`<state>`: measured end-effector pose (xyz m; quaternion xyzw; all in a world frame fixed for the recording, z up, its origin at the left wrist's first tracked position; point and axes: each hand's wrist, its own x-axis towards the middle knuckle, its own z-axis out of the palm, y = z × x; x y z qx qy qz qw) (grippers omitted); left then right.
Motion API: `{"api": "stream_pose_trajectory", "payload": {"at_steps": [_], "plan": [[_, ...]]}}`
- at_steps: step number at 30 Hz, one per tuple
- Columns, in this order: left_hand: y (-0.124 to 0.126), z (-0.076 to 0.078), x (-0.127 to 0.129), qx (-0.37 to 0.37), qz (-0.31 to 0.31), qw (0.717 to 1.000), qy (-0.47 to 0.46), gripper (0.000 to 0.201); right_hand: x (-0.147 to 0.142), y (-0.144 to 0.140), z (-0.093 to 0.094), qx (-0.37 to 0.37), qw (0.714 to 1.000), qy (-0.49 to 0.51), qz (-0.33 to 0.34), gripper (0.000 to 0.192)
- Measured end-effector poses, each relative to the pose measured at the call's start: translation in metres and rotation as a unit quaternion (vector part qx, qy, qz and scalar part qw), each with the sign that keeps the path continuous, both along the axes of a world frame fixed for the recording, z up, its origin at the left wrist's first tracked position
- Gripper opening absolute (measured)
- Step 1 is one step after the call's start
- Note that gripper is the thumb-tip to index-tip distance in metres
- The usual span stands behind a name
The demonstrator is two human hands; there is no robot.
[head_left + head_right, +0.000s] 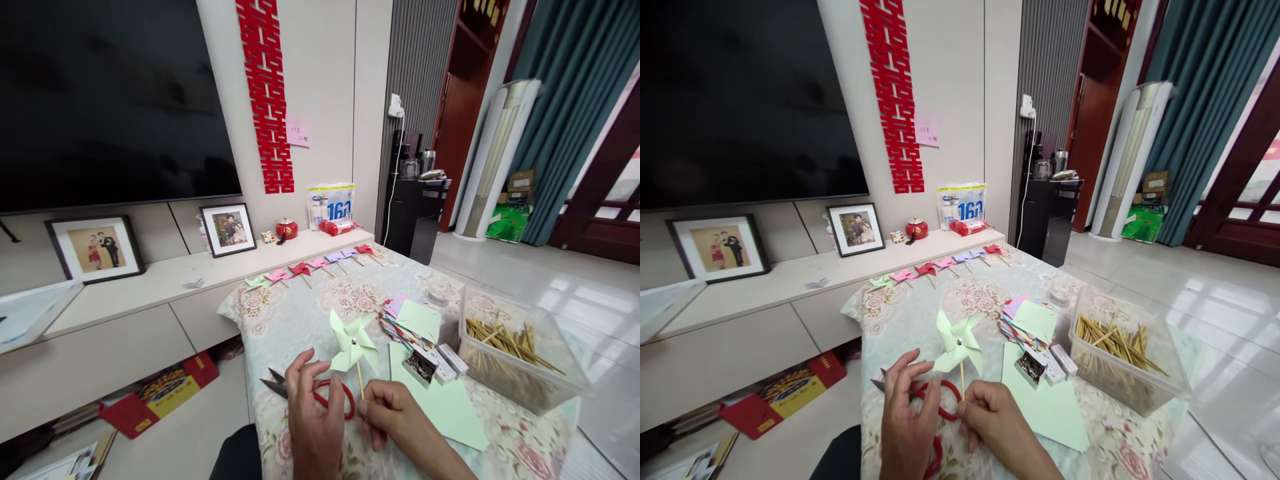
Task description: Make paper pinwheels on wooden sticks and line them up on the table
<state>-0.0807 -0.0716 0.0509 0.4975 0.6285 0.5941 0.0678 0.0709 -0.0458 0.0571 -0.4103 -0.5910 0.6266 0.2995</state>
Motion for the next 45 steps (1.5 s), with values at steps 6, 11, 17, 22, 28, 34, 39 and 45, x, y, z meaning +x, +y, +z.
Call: {"api": "stream_pose_trajectory", "payload": {"at_steps": [6,11,17,22,28,34,39,45], "plan": [[0.012,-0.018,-0.044,-0.063,-0.024,0.997,0.042,0.015,0.006,0.009,-0.005,0.073,0.996,-0.043,-0.027,0.035],[0.036,-0.02,-0.075,-0.107,-0.044,0.992,0.055,0.017,-0.006,0.025,-0.004,0.099,0.991,-0.065,-0.06,0.028],[0.079,-0.027,-0.104,-0.166,-0.062,0.973,0.148,0.022,-0.032,0.07,0.01,0.13,0.983,-0.095,-0.094,0.026],[0.096,-0.032,-0.121,-0.187,-0.059,0.971,0.133,0.023,-0.075,0.126,0.012,0.14,0.975,-0.152,-0.087,0.022],[0.094,-0.029,-0.126,-0.181,-0.038,0.981,0.057,0.025,-0.149,0.186,0.0,0.161,0.96,-0.21,-0.088,0.017],[0.096,-0.024,-0.133,-0.214,-0.03,0.976,0.023,0.024,-0.21,0.213,0.001,0.202,0.925,-0.309,-0.085,0.018],[0.096,-0.02,-0.137,-0.251,-0.032,0.968,0.004,0.023,-0.241,0.223,-0.005,0.207,0.9,-0.376,-0.075,0.023],[0.095,-0.015,-0.134,-0.267,-0.031,0.963,0.011,0.025,-0.255,0.228,-0.014,0.217,0.884,-0.411,-0.055,0.025]]}}
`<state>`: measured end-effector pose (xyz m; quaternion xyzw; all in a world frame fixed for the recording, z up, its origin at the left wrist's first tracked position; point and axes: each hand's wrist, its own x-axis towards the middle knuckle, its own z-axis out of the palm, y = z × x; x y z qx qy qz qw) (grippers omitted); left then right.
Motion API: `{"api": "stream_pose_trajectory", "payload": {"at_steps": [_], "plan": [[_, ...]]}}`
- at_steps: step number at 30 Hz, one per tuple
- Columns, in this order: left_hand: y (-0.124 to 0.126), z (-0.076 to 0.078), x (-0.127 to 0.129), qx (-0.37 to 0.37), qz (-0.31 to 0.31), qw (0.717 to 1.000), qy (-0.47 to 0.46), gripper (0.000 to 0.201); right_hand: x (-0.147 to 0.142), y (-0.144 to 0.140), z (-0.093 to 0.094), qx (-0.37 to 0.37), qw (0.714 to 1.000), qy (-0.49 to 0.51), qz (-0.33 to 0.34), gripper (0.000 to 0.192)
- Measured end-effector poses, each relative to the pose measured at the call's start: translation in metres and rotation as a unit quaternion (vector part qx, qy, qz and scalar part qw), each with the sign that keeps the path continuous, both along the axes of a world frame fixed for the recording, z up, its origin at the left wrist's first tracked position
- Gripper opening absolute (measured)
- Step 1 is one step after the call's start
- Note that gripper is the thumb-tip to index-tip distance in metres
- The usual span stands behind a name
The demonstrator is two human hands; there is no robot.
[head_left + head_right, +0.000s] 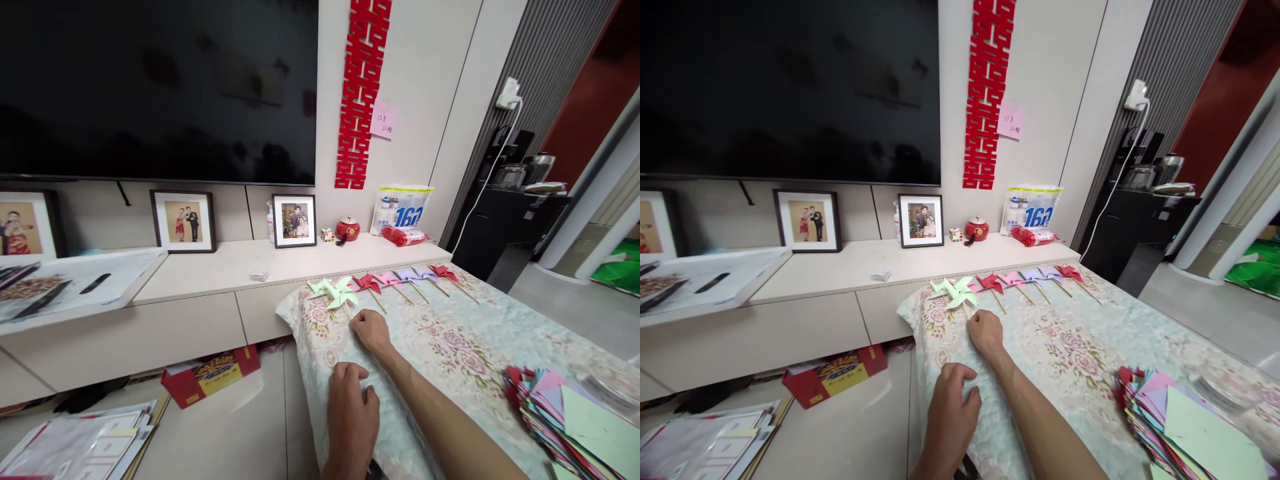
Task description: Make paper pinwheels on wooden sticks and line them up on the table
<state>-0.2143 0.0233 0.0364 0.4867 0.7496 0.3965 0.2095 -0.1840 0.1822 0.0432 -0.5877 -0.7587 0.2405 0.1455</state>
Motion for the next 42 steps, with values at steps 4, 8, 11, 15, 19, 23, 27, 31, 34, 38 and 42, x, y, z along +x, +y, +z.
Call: {"api": "stream_pose_trajectory", "payload": {"at_steps": [4,8,11,15,19,23,27,31,34,38,42], "plan": [[0.001,-0.001,0.001,-0.001,-0.003,1.0,0.005,0.025,-0.001,0.0,-0.002,0.006,1.0,-0.014,0.006,0.025],[0.0,-0.001,0.002,-0.001,-0.002,1.0,0.011,0.025,0.0,0.001,0.0,0.006,1.0,-0.016,0.007,0.025],[-0.001,0.001,0.002,-0.006,0.001,1.0,0.013,0.025,0.004,0.006,0.005,0.007,1.0,-0.015,-0.004,0.024],[-0.001,0.001,0.004,-0.015,0.003,1.0,0.014,0.026,0.018,0.021,0.011,0.004,0.999,-0.021,-0.031,0.025],[0.001,0.0,0.005,-0.012,0.004,1.0,0.02,0.026,0.035,0.035,0.007,-0.011,0.998,-0.035,-0.049,0.027],[0.001,-0.002,0.007,-0.007,0.001,1.0,0.03,0.026,0.041,0.043,-0.001,-0.019,0.998,-0.043,-0.044,0.028],[0.001,-0.003,0.008,-0.007,0.005,0.999,0.038,0.027,0.038,0.047,-0.003,-0.018,0.998,-0.047,-0.037,0.028],[0.002,-0.004,0.009,-0.009,0.007,0.999,0.045,0.027,0.033,0.05,-0.002,-0.011,0.998,-0.048,-0.035,0.028],[0.003,-0.007,0.01,-0.008,0.012,0.999,0.051,0.028,0.029,0.051,-0.003,-0.009,0.998,-0.05,-0.034,0.028],[0.004,-0.008,0.011,-0.004,0.018,0.998,0.056,0.028,0.025,0.052,0.0,0.004,0.998,-0.051,-0.031,0.028],[0.004,-0.006,0.013,0.004,0.016,0.998,0.06,0.027,0.015,0.05,0.007,0.019,0.998,-0.051,-0.024,0.027]]}}
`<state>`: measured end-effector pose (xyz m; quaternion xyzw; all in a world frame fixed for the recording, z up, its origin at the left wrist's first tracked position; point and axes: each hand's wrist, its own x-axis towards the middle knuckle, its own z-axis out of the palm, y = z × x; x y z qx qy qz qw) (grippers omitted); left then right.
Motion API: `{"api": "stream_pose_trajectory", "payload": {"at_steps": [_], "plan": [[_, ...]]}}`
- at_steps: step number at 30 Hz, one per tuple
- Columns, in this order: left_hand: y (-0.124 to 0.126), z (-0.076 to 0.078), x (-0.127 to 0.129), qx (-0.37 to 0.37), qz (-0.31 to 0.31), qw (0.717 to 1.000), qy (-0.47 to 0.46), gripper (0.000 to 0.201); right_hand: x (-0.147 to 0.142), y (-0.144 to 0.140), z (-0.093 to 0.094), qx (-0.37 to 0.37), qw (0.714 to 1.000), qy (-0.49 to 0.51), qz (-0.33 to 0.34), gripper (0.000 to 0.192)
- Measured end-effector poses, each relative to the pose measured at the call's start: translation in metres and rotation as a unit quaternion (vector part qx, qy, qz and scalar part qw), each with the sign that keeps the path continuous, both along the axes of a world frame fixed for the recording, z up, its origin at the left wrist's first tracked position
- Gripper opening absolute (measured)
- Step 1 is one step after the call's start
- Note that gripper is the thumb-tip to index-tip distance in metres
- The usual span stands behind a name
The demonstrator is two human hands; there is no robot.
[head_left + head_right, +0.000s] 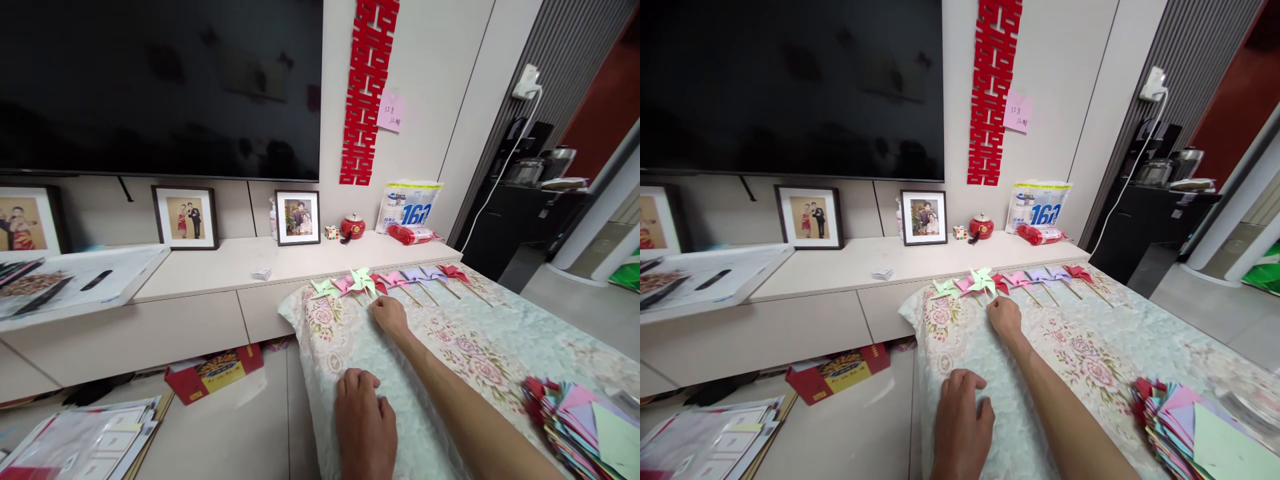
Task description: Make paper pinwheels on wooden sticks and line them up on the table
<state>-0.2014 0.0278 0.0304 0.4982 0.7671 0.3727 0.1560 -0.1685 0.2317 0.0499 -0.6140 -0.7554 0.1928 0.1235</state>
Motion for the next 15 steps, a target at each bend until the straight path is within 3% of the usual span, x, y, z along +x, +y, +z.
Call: {"api": "stream_pose_trajectory", "payload": {"at_steps": [6,15], "plan": [[-0.001,0.0,0.001,-0.006,-0.001,1.0,0.014,0.029,-0.024,-0.01,0.005,0.011,1.0,0.001,0.029,0.026],[-0.002,0.001,0.0,-0.006,-0.002,1.0,-0.008,0.029,-0.047,-0.018,-0.005,0.014,0.998,-0.006,0.058,0.027]]}}
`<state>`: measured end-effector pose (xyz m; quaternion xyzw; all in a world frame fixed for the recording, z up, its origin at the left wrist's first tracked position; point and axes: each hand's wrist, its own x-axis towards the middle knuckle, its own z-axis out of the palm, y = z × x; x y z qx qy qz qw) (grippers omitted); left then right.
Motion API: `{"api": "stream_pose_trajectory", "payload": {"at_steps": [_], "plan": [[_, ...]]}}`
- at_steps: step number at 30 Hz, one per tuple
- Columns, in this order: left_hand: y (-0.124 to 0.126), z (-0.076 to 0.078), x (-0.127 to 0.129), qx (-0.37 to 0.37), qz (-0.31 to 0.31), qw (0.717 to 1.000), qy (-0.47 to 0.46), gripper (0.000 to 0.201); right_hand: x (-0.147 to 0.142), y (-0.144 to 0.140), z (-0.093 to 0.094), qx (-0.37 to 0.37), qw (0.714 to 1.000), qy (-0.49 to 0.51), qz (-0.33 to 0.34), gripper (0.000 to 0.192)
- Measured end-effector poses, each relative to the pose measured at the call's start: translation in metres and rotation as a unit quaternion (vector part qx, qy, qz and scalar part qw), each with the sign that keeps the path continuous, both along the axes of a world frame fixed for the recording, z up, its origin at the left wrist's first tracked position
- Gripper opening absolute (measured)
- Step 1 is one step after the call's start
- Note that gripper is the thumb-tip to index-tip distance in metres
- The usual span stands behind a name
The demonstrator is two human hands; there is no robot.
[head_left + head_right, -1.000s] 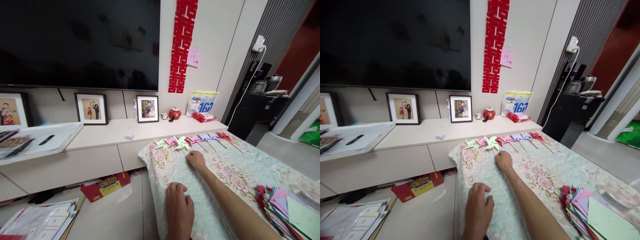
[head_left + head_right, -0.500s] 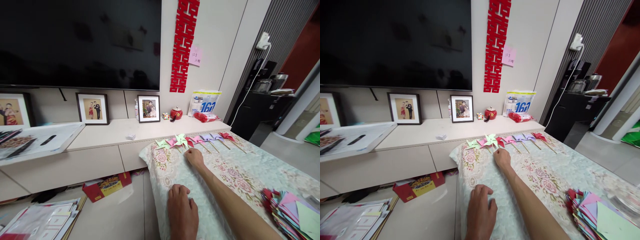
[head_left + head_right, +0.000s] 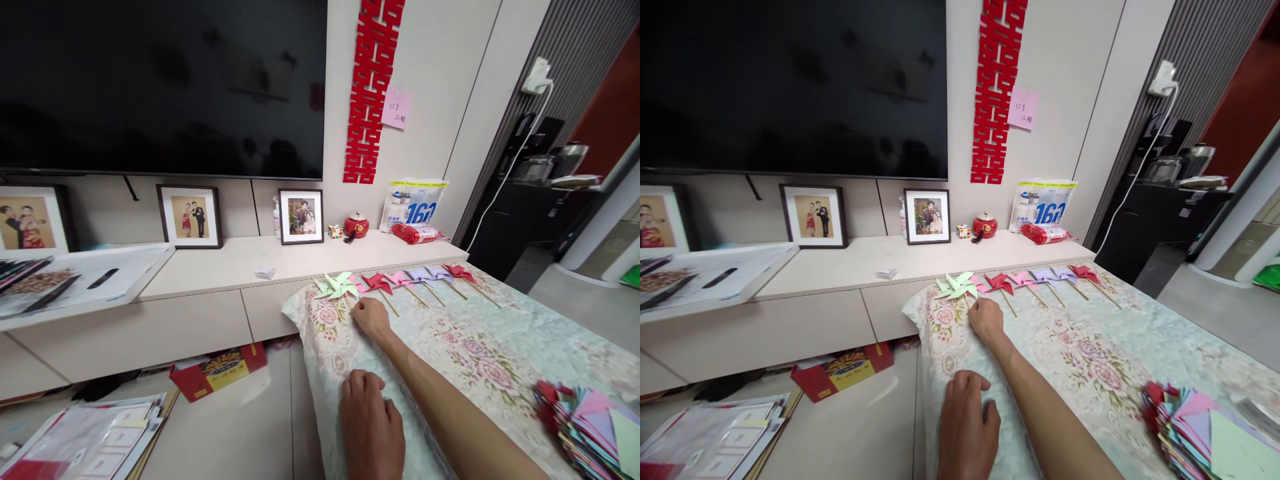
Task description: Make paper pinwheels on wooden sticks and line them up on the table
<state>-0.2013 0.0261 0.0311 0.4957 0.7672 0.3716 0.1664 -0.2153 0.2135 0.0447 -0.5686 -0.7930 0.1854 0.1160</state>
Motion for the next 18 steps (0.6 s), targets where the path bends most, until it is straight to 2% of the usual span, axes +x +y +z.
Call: {"api": "stream_pose_trajectory", "payload": {"at_steps": [11,18], "plan": [[0.0007,-0.001,0.0009,-0.002,-0.003,1.0,0.009,0.029,-0.0055,-0.0043,-0.0005,-0.001,1.0,0.021,-0.003,0.024],[0.0007,-0.0053,-0.0015,-0.008,-0.025,1.0,0.003,0.028,-0.0025,-0.0057,-0.0027,0.011,0.996,0.091,-0.011,0.023]]}}
